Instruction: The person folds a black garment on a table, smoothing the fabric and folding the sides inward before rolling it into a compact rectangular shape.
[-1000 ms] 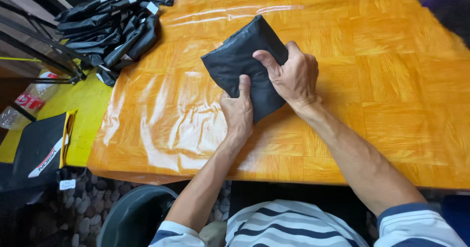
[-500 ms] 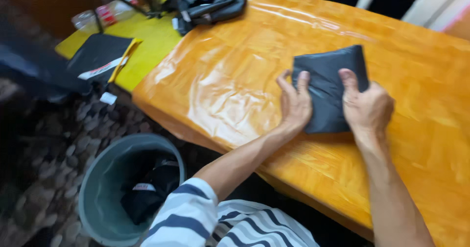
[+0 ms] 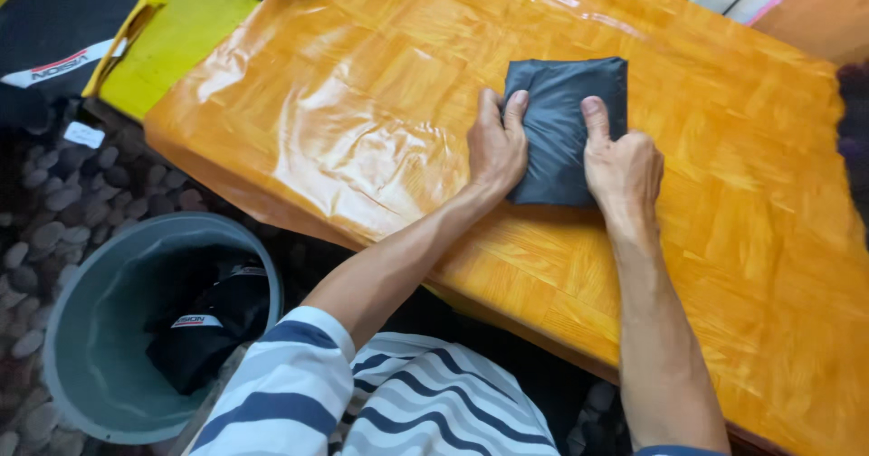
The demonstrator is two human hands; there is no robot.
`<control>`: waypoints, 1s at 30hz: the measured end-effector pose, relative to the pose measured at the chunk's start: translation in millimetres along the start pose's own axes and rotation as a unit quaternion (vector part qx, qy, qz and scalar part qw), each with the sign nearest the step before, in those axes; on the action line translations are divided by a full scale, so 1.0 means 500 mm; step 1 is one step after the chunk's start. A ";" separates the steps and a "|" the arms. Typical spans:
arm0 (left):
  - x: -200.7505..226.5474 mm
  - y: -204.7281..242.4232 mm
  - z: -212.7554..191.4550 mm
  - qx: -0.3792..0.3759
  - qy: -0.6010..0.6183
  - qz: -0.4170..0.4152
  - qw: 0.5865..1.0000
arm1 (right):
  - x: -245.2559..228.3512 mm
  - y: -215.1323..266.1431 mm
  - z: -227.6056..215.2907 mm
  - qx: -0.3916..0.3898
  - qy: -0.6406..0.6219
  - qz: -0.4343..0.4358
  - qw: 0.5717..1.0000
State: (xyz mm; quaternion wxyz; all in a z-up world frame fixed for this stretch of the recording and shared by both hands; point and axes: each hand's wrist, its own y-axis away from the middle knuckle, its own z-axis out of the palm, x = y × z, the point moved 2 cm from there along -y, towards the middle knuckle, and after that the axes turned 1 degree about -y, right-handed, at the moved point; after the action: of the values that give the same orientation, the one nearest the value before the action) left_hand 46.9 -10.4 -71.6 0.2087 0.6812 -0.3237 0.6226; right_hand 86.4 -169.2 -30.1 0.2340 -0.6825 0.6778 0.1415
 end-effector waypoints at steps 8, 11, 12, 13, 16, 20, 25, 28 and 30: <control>-0.006 -0.040 0.019 -0.124 -0.127 0.074 0.981 | -0.016 0.017 0.033 0.050 0.090 -0.259 0.960; 0.008 -0.062 0.031 -0.179 -0.189 0.013 0.965 | -0.036 0.014 0.012 -0.036 0.071 -0.265 0.961; 0.011 -0.062 0.026 -0.182 -0.192 0.008 0.964 | -0.038 0.016 0.012 -0.042 0.071 -0.262 0.962; 0.016 -0.062 0.022 -0.194 -0.174 0.030 0.965 | -0.043 0.017 0.011 -0.041 0.063 -0.292 0.954; 0.036 -0.059 0.011 -0.229 -0.137 0.073 0.961 | -0.045 0.014 0.013 -0.023 0.069 -0.370 0.926; 0.033 -0.074 0.006 -0.276 -0.104 0.168 0.941 | -0.050 -0.004 0.006 -0.083 0.080 -0.450 0.886; -0.003 -0.131 0.044 -0.340 -0.109 0.137 0.924 | -0.041 -0.048 0.003 -0.043 0.097 -0.521 0.847; 0.021 -0.159 0.052 -0.390 -0.115 0.148 0.902 | -0.046 -0.053 0.008 -0.050 0.079 -0.519 0.849; 0.023 -0.175 0.058 -0.416 -0.106 0.154 0.890 | -0.050 -0.043 0.010 -0.053 0.062 -0.532 0.843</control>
State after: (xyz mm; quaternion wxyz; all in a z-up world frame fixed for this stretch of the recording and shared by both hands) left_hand 129.1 29.1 -53.9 0.3386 0.5353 -0.6743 0.3794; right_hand 107.3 -145.7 -19.0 0.1949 -0.9570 0.2147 -0.0117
